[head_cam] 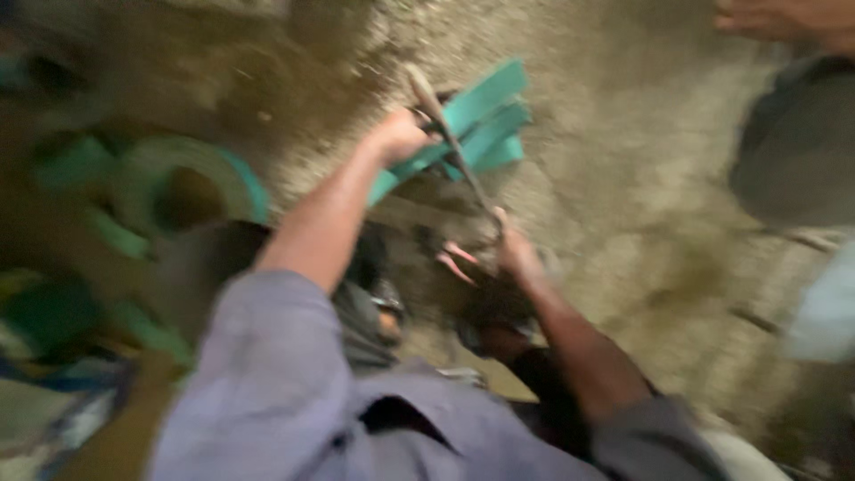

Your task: The person uses a hand saw to cut a green plastic strip into smaller pieces while squatting on the floor. The cut pieces are placed in a pile nearby.

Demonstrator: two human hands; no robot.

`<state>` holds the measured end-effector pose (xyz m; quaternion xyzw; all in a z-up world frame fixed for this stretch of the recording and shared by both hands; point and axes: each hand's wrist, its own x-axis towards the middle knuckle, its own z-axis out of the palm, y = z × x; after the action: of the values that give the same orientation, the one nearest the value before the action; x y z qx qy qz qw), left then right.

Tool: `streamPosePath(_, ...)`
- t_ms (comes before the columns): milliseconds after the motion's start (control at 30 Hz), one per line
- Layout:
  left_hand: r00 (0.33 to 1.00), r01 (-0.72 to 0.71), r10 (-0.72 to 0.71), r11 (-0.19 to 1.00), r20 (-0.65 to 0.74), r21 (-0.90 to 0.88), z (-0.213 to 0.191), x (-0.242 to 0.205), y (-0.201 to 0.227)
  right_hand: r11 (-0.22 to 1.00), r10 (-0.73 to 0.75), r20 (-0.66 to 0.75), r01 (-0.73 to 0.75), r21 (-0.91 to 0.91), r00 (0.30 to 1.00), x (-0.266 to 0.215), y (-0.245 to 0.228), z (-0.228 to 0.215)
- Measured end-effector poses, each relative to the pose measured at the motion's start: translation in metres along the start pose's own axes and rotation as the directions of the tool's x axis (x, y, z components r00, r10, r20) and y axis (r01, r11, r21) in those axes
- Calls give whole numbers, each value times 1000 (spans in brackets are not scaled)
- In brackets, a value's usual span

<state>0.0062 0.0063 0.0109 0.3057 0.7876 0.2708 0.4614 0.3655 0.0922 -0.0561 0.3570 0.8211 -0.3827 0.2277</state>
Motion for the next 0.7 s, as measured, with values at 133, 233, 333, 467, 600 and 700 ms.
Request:
streamPosePath(133, 999, 13, -7, 987, 40, -159, -5, -8, -3, 970, -244, -152, 242, -29, 958, -51, 4, -19)
streamPosePath(233, 996, 4, 22, 958, 87, -288, 12, -7, -12, 991, 34, 1, -34, -132, 999, -71, 12, -19)
streamPosePath(333, 1000, -11, 12, 977, 2, -215, 8, 6, -14, 975, -220, -186, 218, -31, 958, -16, 1, -12)
streamPosePath(467, 1000, 22, -23, 995, -3, -94, 4, 11, -16, 938, -313, -294, 343, 55, 903, 17, 9, 16)
streamPosePath(600, 986, -161, 167, 969, -17, 190, 4, -11, -6, 992, -124, -131, 124, -12, 983, -3, 15, 23)
streamPosePath(700, 988, -153, 155, 964, 6, 219, 14, -35, 15, 997, -70, -148, 67, -22, 987, -26, 6, 10)
